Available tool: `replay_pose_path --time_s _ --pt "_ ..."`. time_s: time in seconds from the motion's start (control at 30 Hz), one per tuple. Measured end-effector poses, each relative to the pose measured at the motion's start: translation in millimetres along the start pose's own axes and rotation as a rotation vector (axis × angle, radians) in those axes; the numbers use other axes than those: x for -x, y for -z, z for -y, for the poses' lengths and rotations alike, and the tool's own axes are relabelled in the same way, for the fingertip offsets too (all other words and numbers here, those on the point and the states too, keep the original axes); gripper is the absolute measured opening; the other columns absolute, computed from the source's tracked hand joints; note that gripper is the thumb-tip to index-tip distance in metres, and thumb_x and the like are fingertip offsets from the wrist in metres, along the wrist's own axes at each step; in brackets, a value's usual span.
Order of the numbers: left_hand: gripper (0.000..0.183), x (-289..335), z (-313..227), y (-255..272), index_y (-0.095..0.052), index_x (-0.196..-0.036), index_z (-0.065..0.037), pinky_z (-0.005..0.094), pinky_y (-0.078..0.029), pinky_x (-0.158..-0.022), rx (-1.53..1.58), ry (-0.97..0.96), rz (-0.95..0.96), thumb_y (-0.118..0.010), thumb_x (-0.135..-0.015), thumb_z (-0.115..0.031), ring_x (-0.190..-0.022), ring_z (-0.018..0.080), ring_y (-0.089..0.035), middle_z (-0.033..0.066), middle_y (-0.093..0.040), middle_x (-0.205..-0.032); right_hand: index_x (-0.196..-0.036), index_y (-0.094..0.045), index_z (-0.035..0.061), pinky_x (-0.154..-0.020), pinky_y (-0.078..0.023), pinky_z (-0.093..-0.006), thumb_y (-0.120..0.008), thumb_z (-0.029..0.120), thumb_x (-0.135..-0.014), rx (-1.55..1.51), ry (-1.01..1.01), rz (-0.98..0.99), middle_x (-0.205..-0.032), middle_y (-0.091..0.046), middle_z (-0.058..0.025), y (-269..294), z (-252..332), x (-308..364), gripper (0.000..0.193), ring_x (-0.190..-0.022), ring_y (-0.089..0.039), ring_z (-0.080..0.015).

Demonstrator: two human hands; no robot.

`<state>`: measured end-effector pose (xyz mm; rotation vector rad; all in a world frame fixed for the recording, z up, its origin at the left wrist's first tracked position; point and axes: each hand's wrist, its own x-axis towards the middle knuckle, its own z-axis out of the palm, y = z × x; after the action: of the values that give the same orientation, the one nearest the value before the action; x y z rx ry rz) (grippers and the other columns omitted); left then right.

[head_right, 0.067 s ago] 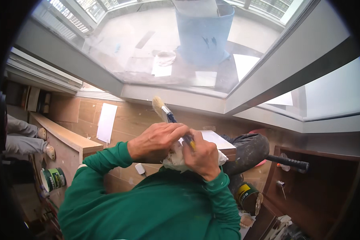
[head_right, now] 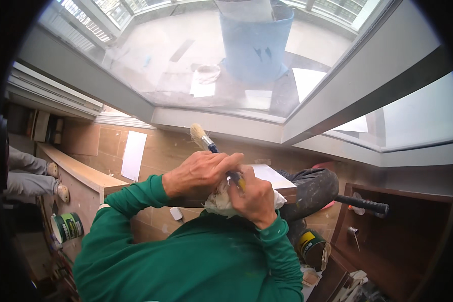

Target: The person cleans a window sill and surrounding area using a brush and a dustpan, then handles a wooden board and other materials in a cluttered room. The person also uses a vacuum cleaner to clean the floor.

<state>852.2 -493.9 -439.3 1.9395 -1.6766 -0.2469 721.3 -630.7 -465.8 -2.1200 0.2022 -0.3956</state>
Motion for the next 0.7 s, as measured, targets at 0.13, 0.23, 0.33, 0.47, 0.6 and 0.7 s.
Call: replay_pose_path --time_s 0.13,0.23,0.33,0.47,0.6,0.7 --pt "0.017 3.0 21.0 -11.0 -0.052 -0.092 -0.001 0.0394 -0.049 -0.060 -0.129 0.034 0.090 -0.059 -0.076 -0.005 -0.073 0.0283 -0.062 0.0115 -0.052 -0.082 -0.109 -0.058 0.0016 -0.062 -0.054 -0.0330 -0.071 0.004 -0.074 0.100 0.104 -0.012 -0.084 -0.069 -0.0174 0.6 -2.9 -1.4 0.038 -0.070 -0.069 -0.0299" --pt "0.017 40.5 85.8 -21.7 -0.056 -0.078 -0.006 0.0402 -0.048 -0.055 -0.122 0.257 -0.148 -0.068 -0.070 -0.014 -0.063 0.0309 -0.060 0.0122 -0.056 -0.076 -0.101 -0.061 0.0025 -0.055 -0.052 -0.0339 -0.072 0.010 -0.074 0.029 -0.016 -0.082 -0.075 -0.066 -0.0125 -0.1 9.3 0.4 0.030 -0.063 -0.066 -0.0280" --pt "0.027 92.6 166.7 -5.4 -0.055 -0.067 0.000 0.0393 -0.048 -0.055 -0.043 0.851 -0.393 -0.073 -0.069 -0.021 -0.059 0.0332 -0.059 0.0173 -0.061 -0.065 -0.093 -0.063 0.0024 -0.052 -0.050 -0.0324 -0.073 0.010 -0.074 0.172 0.152 -0.042 -0.070 -0.062 -0.0097 -2.1 -1.2 7.1 0.023 -0.058 -0.062 -0.0244" --pt "0.026 165.0 264.6 8.2 -0.057 -0.072 0.001 0.0416 -0.049 -0.058 -0.301 1.109 -0.753 -0.071 -0.073 -0.021 -0.061 0.0376 -0.061 0.0199 -0.062 -0.067 -0.085 -0.063 0.0018 -0.051 -0.048 -0.0327 -0.072 0.009 -0.073 0.164 0.185 -0.023 -0.067 -0.059 -0.0092 -1.4 -2.6 10.2 0.016 -0.056 -0.059 -0.0244" --pt "0.028 177.3 332.0 -15.0 -0.059 -0.075 -0.001 0.0483 -0.047 -0.067 -0.506 1.011 -0.856 -0.068 -0.081 -0.026 -0.072 0.0416 -0.059 0.0223 -0.062 -0.075 -0.081 -0.062 0.0023 -0.050 -0.047 -0.0330 -0.071 0.007 -0.071 0.196 0.172 -0.046 -0.064 -0.057 -0.0088 1.2 -1.9 12.0 0.014 -0.055 -0.057 -0.0246" --pt "0.030 190.2 382.5 -57.7 -0.058 -0.075 -0.001 0.0505 -0.047 -0.070 -0.552 1.054 -0.762 -0.066 -0.084 -0.029 -0.075 0.0417 -0.059 0.0221 -0.061 -0.078 -0.076 -0.060 0.0039 -0.048 -0.045 -0.0339 -0.070 0.005 -0.070 0.193 0.195 -0.080 -0.060 -0.052 -0.0077 -0.1 0.1 9.7 0.012 -0.052 -0.054 -0.0240"
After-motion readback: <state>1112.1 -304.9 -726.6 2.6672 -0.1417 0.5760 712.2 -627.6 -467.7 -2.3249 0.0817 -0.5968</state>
